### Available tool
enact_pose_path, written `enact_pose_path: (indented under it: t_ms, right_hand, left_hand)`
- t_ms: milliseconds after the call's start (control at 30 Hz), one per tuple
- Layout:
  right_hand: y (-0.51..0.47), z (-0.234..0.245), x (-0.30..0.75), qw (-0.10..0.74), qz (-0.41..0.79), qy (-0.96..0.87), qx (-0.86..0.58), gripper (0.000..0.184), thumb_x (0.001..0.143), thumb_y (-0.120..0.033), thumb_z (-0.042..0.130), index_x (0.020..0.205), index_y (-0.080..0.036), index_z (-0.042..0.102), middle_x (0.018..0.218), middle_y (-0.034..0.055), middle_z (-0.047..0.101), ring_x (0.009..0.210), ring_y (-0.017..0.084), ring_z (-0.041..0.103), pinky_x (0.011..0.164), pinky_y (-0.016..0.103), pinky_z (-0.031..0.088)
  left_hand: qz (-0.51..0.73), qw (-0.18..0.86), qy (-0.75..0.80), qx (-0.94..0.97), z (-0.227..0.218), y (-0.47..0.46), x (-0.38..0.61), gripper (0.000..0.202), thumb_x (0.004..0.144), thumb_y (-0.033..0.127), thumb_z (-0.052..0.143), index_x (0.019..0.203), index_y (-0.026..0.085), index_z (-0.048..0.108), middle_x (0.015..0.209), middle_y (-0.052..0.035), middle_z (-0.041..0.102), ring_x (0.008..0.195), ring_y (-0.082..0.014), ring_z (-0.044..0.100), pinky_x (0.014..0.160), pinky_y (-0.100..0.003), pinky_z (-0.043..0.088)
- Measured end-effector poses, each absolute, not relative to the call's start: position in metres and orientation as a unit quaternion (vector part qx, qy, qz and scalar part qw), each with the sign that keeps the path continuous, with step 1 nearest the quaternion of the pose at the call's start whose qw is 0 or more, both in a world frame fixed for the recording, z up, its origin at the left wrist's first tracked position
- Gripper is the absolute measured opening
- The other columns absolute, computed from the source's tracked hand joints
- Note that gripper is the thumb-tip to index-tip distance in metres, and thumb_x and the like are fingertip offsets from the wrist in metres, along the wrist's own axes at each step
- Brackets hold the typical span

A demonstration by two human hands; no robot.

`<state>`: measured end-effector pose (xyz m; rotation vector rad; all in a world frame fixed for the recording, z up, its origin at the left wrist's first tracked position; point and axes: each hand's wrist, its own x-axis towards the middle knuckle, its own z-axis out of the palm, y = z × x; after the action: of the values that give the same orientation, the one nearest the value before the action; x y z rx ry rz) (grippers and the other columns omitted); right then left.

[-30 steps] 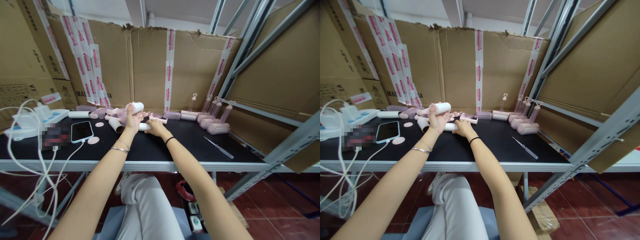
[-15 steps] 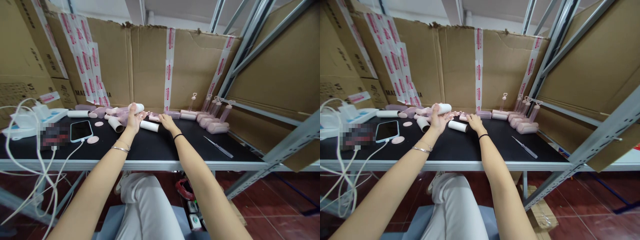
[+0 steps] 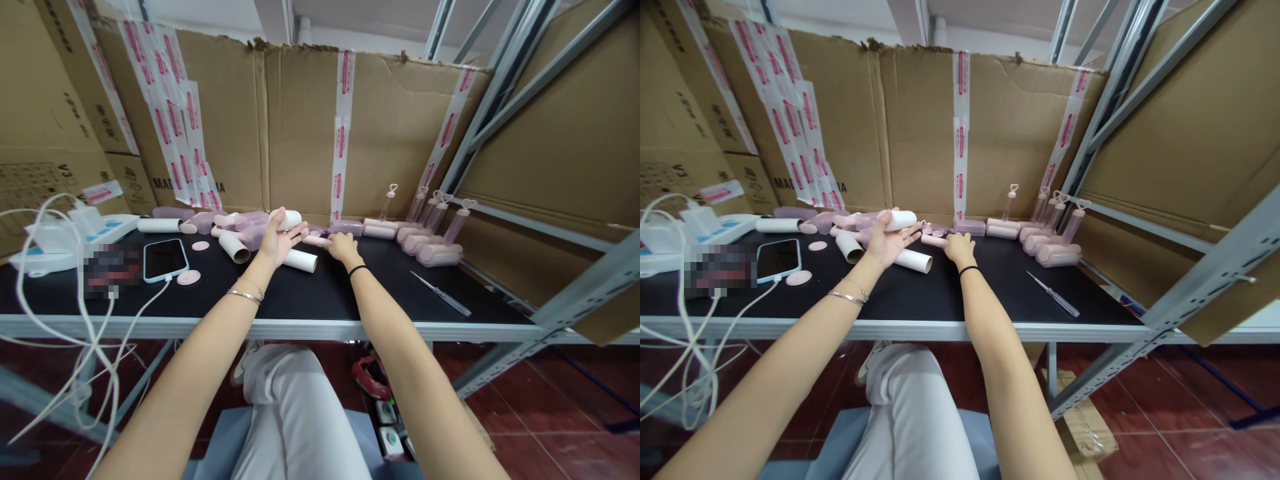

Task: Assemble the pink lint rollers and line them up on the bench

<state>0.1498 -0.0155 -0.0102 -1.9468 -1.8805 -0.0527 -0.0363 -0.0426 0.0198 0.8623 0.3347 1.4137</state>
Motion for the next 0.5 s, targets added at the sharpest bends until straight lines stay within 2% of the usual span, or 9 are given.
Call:
enact_pose_path:
  t_ms: [67,133,200,233,300,367,433,500]
  right_hand:
    - [-0.016,-0.003,0.152,0.311,0.043,-0.648,-0.694,0.026,0.089,-0.036,0.045,0.097,-0.017,0.061,0.106,0.0152,0.063,0.102,0.03,0.053,0.085,0.046,0.042]
    - [-0.018,0.005,0.15,0.433,0.124,-0.617,-0.645,0.035,0.088,-0.047,0.043,0.094,-0.016,0.058,0.094,0.0113,0.064,0.086,0.023,0.057,0.076,0.036,0.045]
    - [-0.022,0.011,0.144,0.526,0.187,-0.616,-0.556,0.042,0.081,-0.056,0.047,0.091,-0.017,0.056,0.084,0.0061,0.062,0.073,0.017,0.056,0.065,0.029,0.044]
    - [-0.025,0.013,0.14,0.548,0.198,-0.632,-0.511,0.041,0.078,-0.056,0.051,0.09,-0.017,0.055,0.082,0.004,0.061,0.069,0.016,0.054,0.062,0.027,0.043]
    - [-0.031,0.015,0.131,0.537,0.169,-0.696,-0.446,0.033,0.074,-0.047,0.056,0.087,-0.017,0.056,0.078,0.0017,0.058,0.068,0.014,0.052,0.063,0.026,0.042]
    - [-0.036,0.014,0.125,0.481,0.091,-0.768,-0.412,0.02,0.071,-0.032,0.056,0.083,-0.017,0.056,0.078,0.0013,0.056,0.07,0.015,0.051,0.067,0.027,0.041]
    - [-0.039,0.013,0.121,0.415,0.018,-0.82,-0.394,0.016,0.067,-0.022,0.052,0.082,-0.017,0.055,0.08,0.0022,0.055,0.072,0.016,0.05,0.069,0.028,0.041]
    - [-0.04,0.013,0.119,0.364,-0.027,-0.849,-0.382,0.02,0.066,-0.016,0.049,0.085,-0.017,0.055,0.086,0.0039,0.055,0.074,0.016,0.051,0.07,0.028,0.041]
  left_hand:
    - [0.623,0.691,0.121,0.346,0.023,-0.043,-0.038,0.046,0.065,0.043,0.074,0.1,0.02,0.053,0.101,-0.0097,0.06,0.107,-0.0308,0.061,0.089,-0.042,0.05]
    - [0.63,0.706,0.113,0.302,0.025,-0.041,-0.039,0.046,0.068,0.05,0.071,0.095,0.018,0.053,0.098,-0.011,0.061,0.105,-0.03,0.062,0.088,-0.042,0.052]
    - [0.643,0.709,0.126,0.26,0.026,-0.036,-0.04,0.042,0.073,0.053,0.065,0.091,0.017,0.053,0.093,-0.0107,0.061,0.1,-0.0274,0.063,0.085,-0.041,0.054]
    - [0.65,0.707,0.137,0.243,0.026,-0.034,-0.04,0.036,0.077,0.048,0.063,0.088,0.016,0.053,0.089,-0.0094,0.061,0.097,-0.0252,0.063,0.084,-0.04,0.055]
    - [0.662,0.698,0.165,0.217,0.025,-0.029,-0.04,0.019,0.082,0.034,0.059,0.081,0.016,0.052,0.08,-0.0058,0.06,0.087,-0.0197,0.065,0.082,-0.036,0.056]
    - [0.67,0.692,0.19,0.192,0.024,-0.027,-0.04,0.013,0.085,0.025,0.054,0.077,0.016,0.051,0.073,-0.0033,0.058,0.079,-0.016,0.064,0.079,-0.032,0.056]
    - [0.666,0.696,0.203,0.175,0.025,-0.029,-0.041,0.015,0.086,0.025,0.05,0.075,0.015,0.052,0.07,-0.0033,0.058,0.074,-0.0156,0.064,0.076,-0.03,0.057]
    - [0.645,0.715,0.197,0.181,0.027,-0.033,-0.04,0.017,0.086,0.028,0.049,0.074,0.015,0.052,0.071,-0.0054,0.06,0.074,-0.0177,0.065,0.074,-0.032,0.057]
